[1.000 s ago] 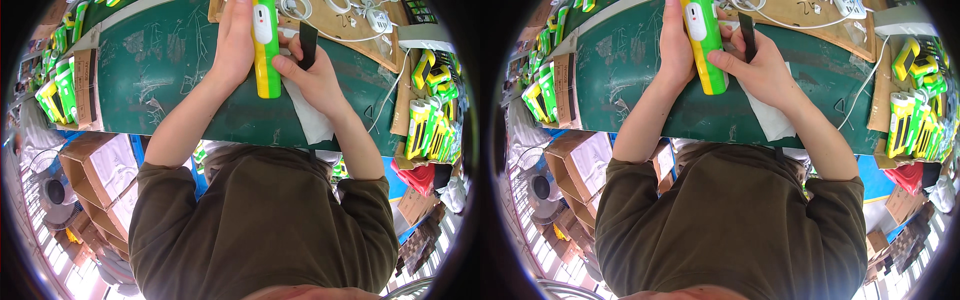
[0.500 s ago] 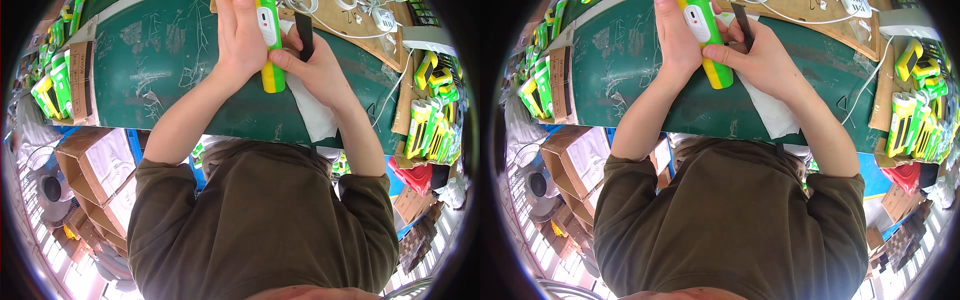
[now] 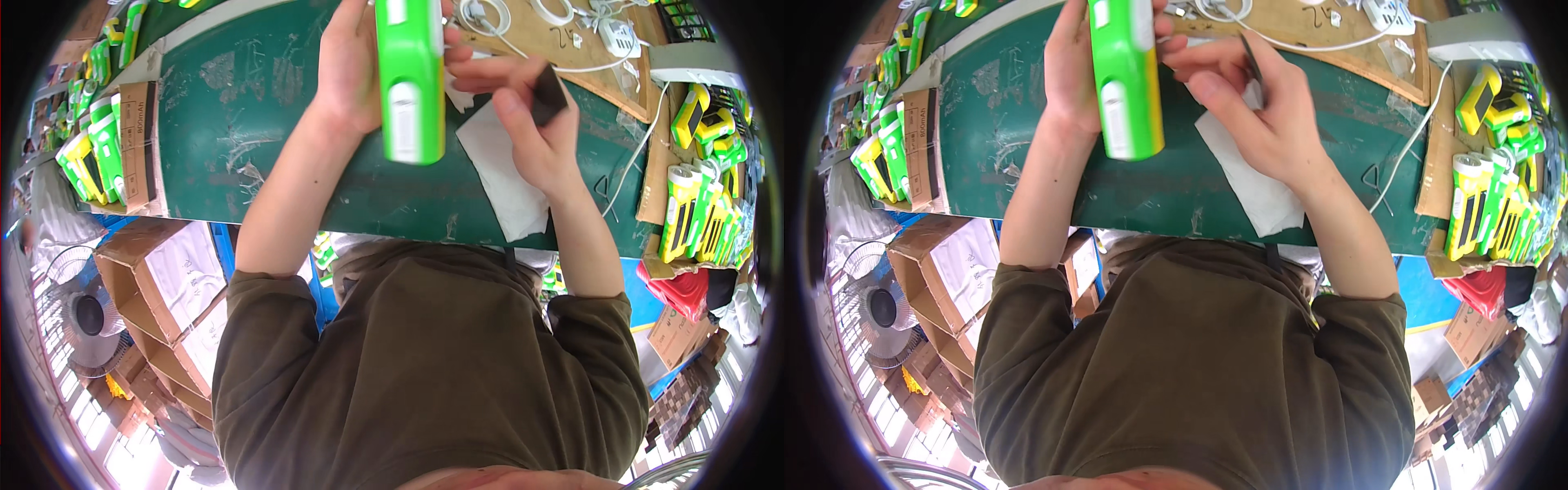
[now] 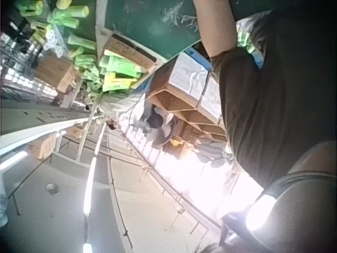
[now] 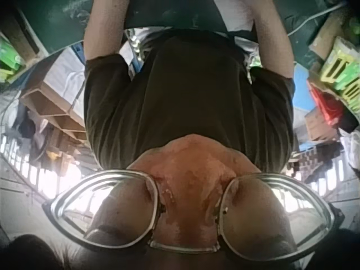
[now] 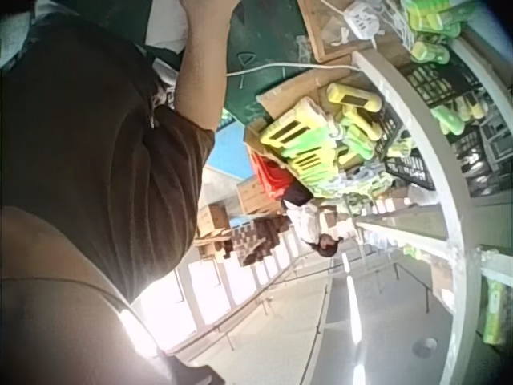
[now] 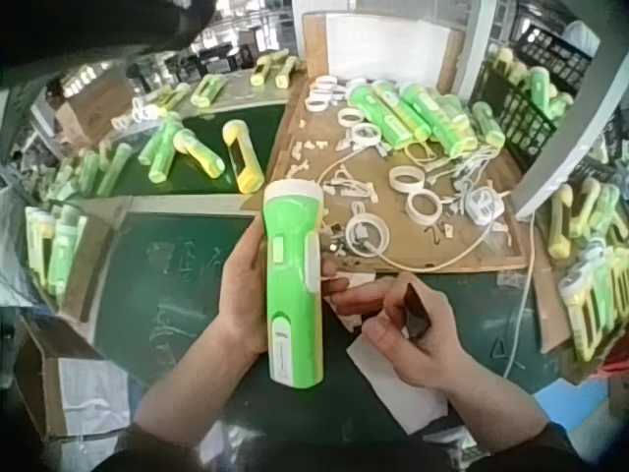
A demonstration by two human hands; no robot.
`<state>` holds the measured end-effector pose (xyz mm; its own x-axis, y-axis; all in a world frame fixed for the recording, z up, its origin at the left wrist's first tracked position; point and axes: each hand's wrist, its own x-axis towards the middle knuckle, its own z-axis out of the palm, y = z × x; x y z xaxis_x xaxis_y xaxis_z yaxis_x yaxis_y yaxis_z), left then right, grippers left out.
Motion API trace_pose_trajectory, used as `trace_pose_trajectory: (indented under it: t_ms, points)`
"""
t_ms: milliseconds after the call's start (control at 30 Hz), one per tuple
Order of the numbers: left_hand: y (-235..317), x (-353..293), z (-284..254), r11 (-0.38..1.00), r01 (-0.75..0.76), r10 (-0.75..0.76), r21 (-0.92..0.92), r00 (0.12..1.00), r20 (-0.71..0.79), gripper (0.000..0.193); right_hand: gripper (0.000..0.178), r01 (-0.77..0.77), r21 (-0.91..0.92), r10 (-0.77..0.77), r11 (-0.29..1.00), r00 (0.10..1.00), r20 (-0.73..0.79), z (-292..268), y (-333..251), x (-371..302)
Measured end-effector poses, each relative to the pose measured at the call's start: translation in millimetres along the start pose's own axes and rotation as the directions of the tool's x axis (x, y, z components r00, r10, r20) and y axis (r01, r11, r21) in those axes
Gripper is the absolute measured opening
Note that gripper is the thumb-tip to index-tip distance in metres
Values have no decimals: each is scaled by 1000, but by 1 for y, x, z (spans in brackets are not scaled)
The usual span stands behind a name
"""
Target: The person assembles handheld flashlights on a factory assembly line by joining flashlight casings, lenses, reflectors, and battery compartments, then tests the light function and organizes the completed flashlights into rows. Assembly is done by hand and with a screwdriver.
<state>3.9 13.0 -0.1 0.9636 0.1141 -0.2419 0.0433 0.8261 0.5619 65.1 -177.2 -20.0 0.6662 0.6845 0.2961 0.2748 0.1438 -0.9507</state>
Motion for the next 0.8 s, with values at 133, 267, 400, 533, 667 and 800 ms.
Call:
trace_pose_trajectory:
  t_ms: [133,267,400,533,667,800]
  points:
    - [2,-1,-14,998,41,-38,-53,998,52,58,30,104,-602,-209,792,972,-107,-6,-8,13]
    - [-4,-2,-6,995,33,-25,-93,996,80,59,35,6,-799,-198,601,970,-141,-17,8,16]
    - [-4,0,-16,999,-5,11,-43,992,122,60,32,157,-748,-330,645,940,-87,-10,0,19]
    - [1,0,-11,1000,-11,12,-25,999,49,60,29,222,-496,-189,839,975,118,-9,-4,8]
    - [-12,8,-17,953,-268,255,143,961,104,56,51,50,-211,-13,976,985,173,12,-9,-4]
    - [-10,5,-6,929,-364,368,60,926,-79,67,58,-250,-181,272,951,957,103,17,-9,-1]
